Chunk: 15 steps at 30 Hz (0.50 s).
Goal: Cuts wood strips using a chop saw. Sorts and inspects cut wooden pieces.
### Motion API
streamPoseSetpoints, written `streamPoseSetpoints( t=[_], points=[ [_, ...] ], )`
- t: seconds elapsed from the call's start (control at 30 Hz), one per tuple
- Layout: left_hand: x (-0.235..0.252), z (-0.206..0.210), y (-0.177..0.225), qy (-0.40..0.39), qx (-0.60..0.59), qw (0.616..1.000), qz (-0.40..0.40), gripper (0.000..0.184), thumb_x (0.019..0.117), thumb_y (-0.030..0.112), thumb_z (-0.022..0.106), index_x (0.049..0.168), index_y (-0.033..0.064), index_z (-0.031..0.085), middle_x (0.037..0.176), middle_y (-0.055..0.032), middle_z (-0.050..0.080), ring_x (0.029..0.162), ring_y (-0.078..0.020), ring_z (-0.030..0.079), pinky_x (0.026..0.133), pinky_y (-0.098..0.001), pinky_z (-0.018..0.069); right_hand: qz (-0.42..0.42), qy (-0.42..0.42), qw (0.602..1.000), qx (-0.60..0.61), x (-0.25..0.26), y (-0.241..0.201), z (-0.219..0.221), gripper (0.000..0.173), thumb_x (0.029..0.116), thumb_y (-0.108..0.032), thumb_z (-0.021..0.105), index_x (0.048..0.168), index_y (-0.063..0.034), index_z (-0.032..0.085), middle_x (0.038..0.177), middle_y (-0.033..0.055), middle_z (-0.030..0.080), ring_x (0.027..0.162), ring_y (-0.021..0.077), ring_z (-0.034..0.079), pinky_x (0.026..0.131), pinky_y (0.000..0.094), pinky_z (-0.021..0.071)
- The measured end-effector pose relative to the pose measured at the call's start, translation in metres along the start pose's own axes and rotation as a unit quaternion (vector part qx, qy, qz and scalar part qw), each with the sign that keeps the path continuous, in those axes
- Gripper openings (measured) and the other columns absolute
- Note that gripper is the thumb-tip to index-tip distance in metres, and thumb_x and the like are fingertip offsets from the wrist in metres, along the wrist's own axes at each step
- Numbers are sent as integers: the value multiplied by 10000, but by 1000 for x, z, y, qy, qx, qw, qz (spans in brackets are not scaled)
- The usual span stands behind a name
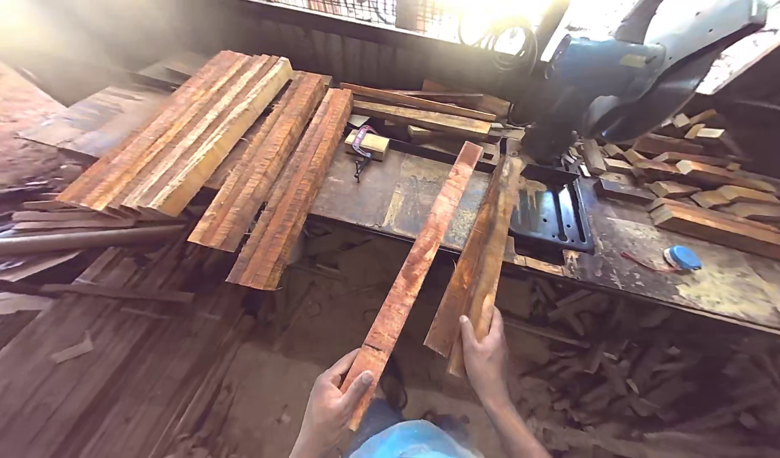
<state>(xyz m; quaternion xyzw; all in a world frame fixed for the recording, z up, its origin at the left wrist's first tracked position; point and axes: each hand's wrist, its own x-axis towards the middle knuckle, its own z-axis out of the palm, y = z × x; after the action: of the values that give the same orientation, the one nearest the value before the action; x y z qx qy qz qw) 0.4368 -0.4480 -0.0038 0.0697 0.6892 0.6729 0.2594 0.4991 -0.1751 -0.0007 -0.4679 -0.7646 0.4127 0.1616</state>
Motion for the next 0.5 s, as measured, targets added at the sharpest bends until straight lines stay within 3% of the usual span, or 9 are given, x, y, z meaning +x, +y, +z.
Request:
streamPoseSetpoints(
  t=[0.07,0.13,0.2,0.27,0.33,0.43,0.5],
  points=[
    [-13,14,0,3,0,1000,1,485,913,330,761,1291,37,682,1054,-108,763,824,-236,756,723,-396,665,-43,-18,998,-34,18,0,-14,629,954,-431,659,1442,-48,555,1352,216,595,1253,360,580,1054,547,485],
    [-26,30,2,1,5,1000,7,497,918,330,757,1307,33,672,1069,-102,762,834,-225,757,733,-388,665,-79,-19,996,-27,32,5,-40,532,979,-422,617,1362,-52,632,1371,225,571,1234,378,578,1012,552,506],
    [-35,45,3,-11,-10,1000,11,514,916,330,766,1310,15,666,1066,-121,758,814,-239,755,710,-394,667,-83,-20,996,22,27,15,-67,464,995,-380,603,1346,-78,634,1357,158,580,1142,280,630,900,461,569],
    [-45,59,4,-37,-27,999,15,537,912,350,772,1307,3,664,1062,-139,752,802,-250,750,699,-394,665,-62,-68,986,136,1,29,-89,403,995,-311,611,1323,-80,642,1242,90,667,1017,205,694,824,394,616],
    [-57,74,5,-75,-35,996,22,526,923,349,762,1309,6,663,1068,-141,751,813,-248,749,708,-394,663,-57,-160,951,259,-39,37,-101,424,990,-252,615,1337,-9,614,1195,118,704,1020,241,711,844,417,627],
    [-78,107,12,-151,-42,987,38,464,963,348,716,1296,28,672,1070,-129,752,845,-238,747,740,-417,659,-39,-289,859,422,-101,43,-102,741,964,-404,688,1473,67,429,1352,167,635,1221,266,637,1036,440,550],
    [-93,133,14,-210,-36,975,65,441,993,379,672,1279,44,673,1082,-99,748,889,-203,740,795,-411,651,-17,-320,793,519,-127,51,-97,828,928,-414,740,1500,70,388,1416,251,578,1297,361,583,1100,494,497]
  ],
)
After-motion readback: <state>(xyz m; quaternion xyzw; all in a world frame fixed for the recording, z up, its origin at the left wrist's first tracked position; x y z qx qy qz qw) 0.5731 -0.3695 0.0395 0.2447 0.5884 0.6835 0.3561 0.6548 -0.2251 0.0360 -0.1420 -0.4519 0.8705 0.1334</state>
